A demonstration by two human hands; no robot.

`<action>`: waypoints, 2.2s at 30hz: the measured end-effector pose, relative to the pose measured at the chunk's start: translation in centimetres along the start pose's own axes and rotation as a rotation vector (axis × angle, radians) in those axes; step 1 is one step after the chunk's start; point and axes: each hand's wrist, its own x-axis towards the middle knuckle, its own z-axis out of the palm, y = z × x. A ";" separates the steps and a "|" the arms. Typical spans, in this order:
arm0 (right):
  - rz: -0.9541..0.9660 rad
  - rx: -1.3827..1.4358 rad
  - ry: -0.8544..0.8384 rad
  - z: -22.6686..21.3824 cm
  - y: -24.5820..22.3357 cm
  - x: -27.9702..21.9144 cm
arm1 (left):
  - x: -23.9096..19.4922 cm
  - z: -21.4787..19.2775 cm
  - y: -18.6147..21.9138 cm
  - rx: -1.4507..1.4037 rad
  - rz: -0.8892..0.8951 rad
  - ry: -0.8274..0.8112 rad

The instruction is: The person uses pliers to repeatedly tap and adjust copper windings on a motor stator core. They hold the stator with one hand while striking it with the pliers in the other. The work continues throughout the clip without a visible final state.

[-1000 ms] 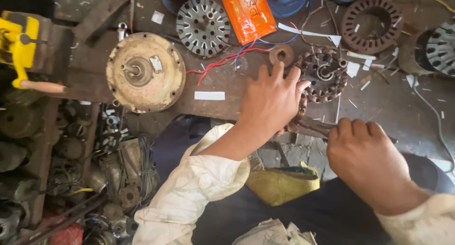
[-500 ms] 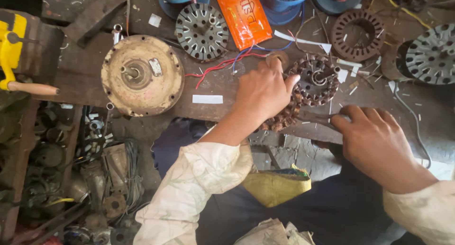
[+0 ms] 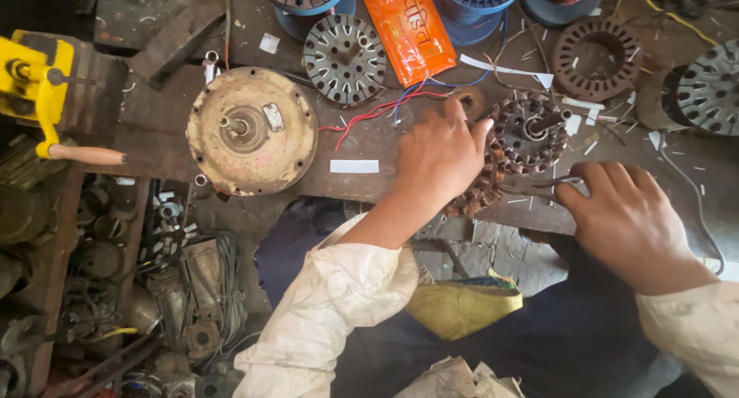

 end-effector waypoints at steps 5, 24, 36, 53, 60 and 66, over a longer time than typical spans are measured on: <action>-0.020 0.028 0.022 0.2 0.1 -0.4 | 0.0 0.0 0.0 0.021 0.034 0.038; -0.071 -0.138 0.114 -2.1 -1.0 -0.2 | -0.6 -1.0 -0.2 0.054 0.088 -0.016; 0.015 -0.054 0.251 -0.1 -0.7 0.0 | 0.1 -1.1 0.1 0.093 0.084 -0.063; 0.034 0.262 0.211 7.6 2.6 1.1 | 0.7 -0.6 -0.8 0.089 0.153 -0.011; 0.036 0.459 0.292 10.4 1.1 1.3 | 0.5 -1.5 -0.1 0.113 0.176 -0.085; 0.325 0.448 0.261 7.8 -3.0 -1.6 | 0.4 -2.1 -0.1 0.107 0.173 -0.045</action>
